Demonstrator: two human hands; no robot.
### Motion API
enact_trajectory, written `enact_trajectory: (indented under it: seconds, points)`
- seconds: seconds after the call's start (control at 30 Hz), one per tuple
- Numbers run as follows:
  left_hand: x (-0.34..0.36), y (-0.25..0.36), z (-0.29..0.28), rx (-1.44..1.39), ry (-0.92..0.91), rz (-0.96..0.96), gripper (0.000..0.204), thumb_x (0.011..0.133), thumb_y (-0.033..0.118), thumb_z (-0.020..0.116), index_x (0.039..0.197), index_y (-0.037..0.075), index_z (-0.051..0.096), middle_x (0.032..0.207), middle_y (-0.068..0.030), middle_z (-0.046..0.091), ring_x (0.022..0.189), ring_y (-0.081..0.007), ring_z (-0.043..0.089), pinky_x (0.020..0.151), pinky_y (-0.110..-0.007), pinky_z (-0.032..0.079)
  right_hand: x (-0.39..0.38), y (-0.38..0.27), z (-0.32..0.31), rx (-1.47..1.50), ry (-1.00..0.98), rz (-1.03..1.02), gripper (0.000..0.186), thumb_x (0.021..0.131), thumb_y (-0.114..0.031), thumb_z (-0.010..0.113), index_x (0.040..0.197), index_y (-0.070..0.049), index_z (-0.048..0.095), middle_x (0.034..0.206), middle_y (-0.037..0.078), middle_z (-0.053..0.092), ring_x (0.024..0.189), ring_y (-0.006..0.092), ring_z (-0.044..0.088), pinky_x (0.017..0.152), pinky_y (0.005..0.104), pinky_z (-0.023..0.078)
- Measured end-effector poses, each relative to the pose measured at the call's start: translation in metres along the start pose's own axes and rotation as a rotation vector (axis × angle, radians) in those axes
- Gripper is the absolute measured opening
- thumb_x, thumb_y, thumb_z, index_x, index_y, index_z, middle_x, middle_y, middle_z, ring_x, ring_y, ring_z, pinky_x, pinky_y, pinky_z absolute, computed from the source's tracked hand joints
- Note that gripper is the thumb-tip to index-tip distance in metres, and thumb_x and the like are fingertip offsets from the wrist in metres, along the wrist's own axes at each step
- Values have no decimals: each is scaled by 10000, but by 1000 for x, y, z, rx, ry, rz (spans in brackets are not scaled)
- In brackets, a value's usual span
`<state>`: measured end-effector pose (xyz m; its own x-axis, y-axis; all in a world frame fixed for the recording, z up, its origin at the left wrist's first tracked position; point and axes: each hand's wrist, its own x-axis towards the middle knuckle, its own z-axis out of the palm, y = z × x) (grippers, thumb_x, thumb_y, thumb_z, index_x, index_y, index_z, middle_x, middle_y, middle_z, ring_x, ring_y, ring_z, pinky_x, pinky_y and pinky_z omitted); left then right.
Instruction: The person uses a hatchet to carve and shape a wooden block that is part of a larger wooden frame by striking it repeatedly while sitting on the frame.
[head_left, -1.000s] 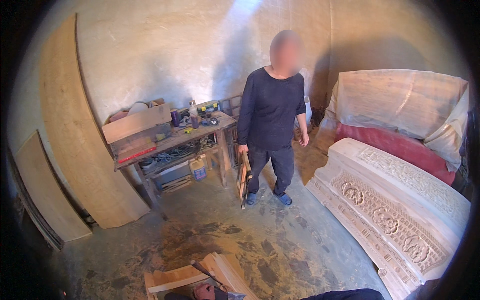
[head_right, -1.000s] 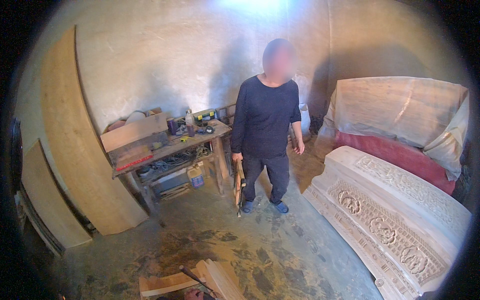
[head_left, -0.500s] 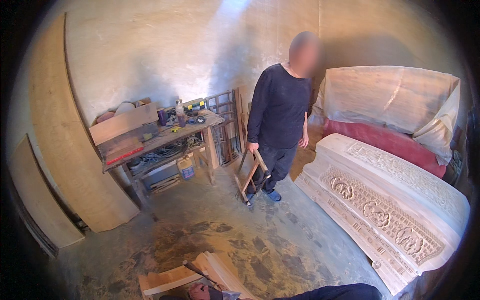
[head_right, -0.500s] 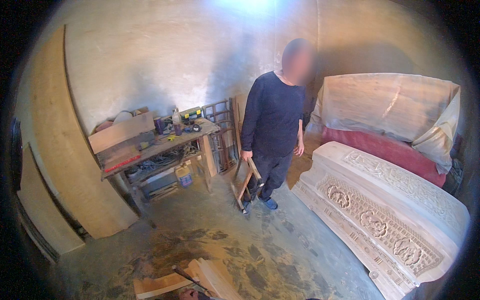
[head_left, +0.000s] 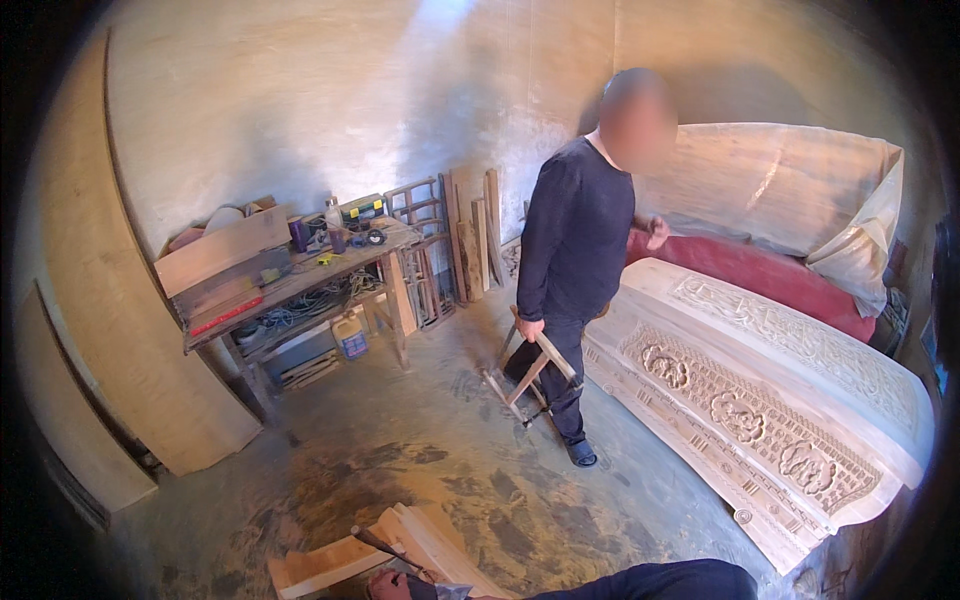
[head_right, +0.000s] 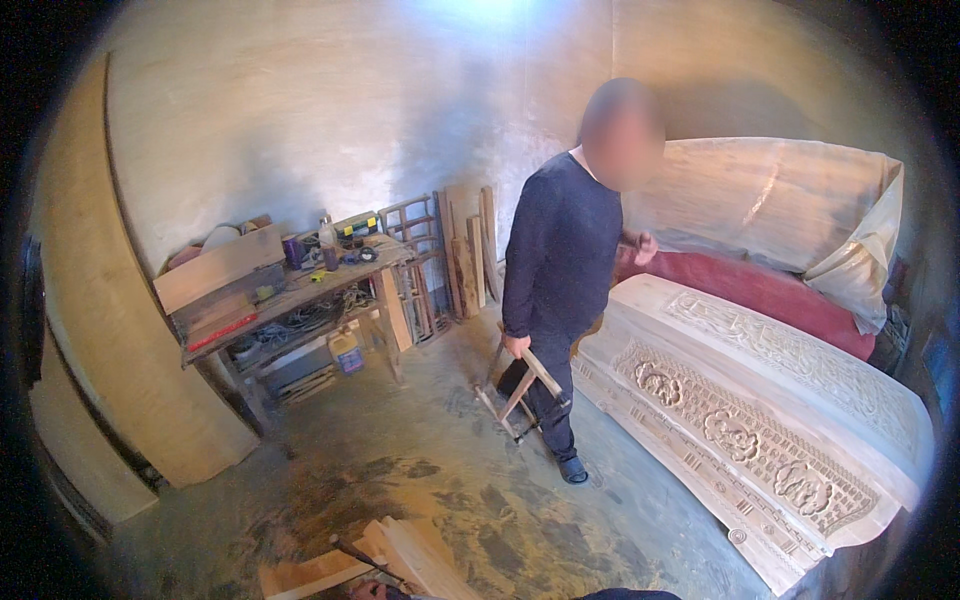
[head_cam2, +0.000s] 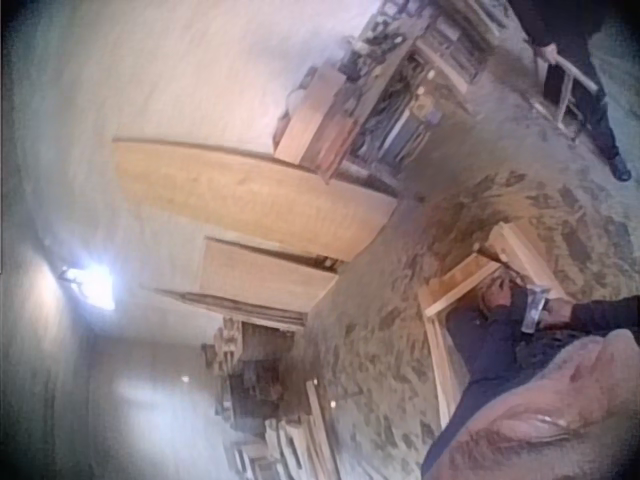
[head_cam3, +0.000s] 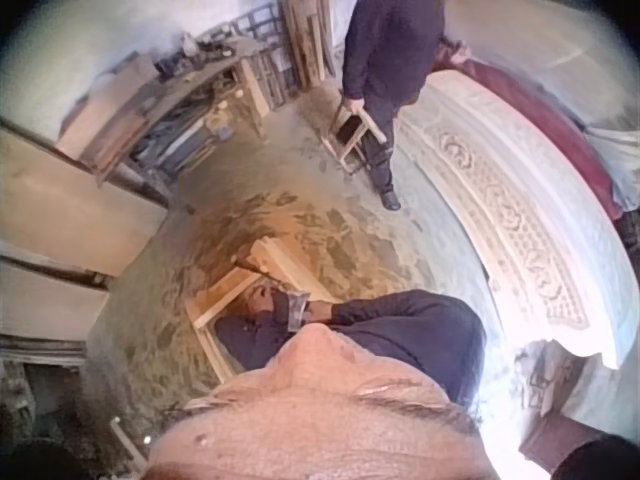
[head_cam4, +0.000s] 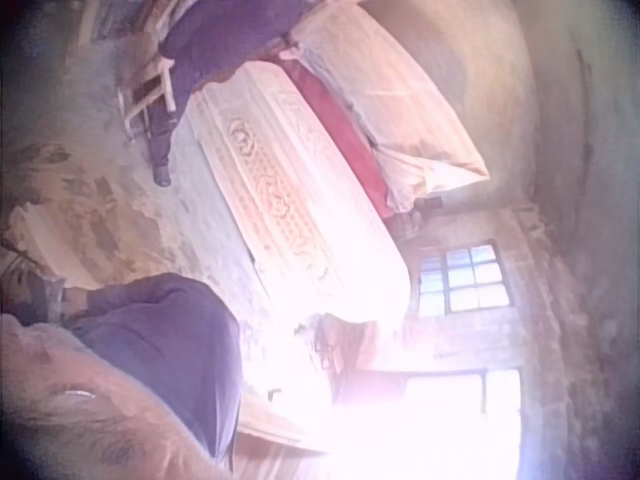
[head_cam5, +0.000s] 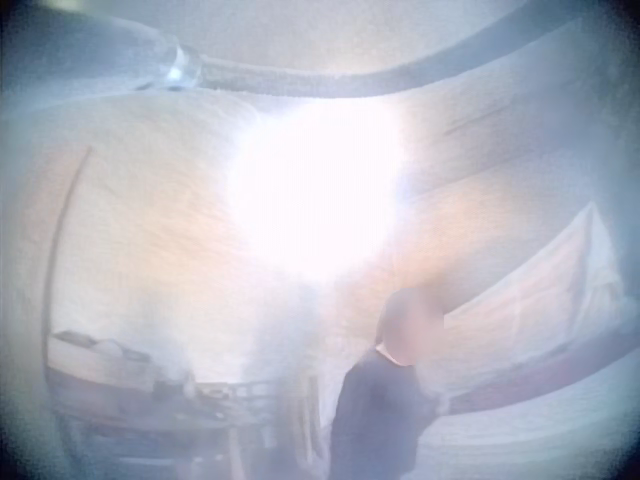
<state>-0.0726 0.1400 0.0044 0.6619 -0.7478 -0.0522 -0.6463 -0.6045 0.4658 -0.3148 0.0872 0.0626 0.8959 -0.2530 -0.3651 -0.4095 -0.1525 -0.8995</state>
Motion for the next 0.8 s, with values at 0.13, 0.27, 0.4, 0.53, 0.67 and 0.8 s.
enact_trajectory:
  seconds: [0.13,0.27,0.4,0.53,0.67,0.8]
  points:
    - [-5,16,-9,-151,-123,-57,426,867,520,658,1004,134,777,1158,-132,695,1217,-334,539,1047,-456,437,5,21,2,-19,-2,9,606,906,-496,583,1340,-73,585,1290,208,639,1136,309,624,988,406,483]
    - [2,10,-2,-421,59,-91,347,743,241,780,1010,38,693,1016,-128,692,993,-272,625,915,-406,502,17,29,8,-32,5,-6,556,852,-487,656,1214,-65,634,1124,171,676,996,283,641,889,401,505]
    - [35,41,3,-1362,38,108,659,775,39,771,1361,14,470,1372,-168,528,1255,-278,518,1067,-429,433,13,55,3,-232,71,90,513,798,-477,729,1088,-57,682,957,133,712,857,257,658,790,395,528]
    - [72,34,1,-1556,34,-150,367,854,5,732,1174,70,567,1069,10,635,949,-130,607,813,-303,531,4,8,-14,331,-238,437,406,832,-448,707,925,-55,750,695,81,659,505,205,592,472,345,482]
    - [60,62,-45,-1395,100,-146,188,815,33,769,908,63,608,802,-9,640,726,-111,592,674,-269,494,-25,-23,-17,773,-62,641,159,876,-202,749,877,-80,647,561,1,505,379,97,411,360,269,300]
    - [45,78,-72,-869,38,142,232,774,68,790,714,52,567,618,-36,563,606,-117,560,630,-265,458,-26,-25,-47,775,61,756,148,876,-180,743,872,-72,641,570,7,526,394,105,447,362,268,308]
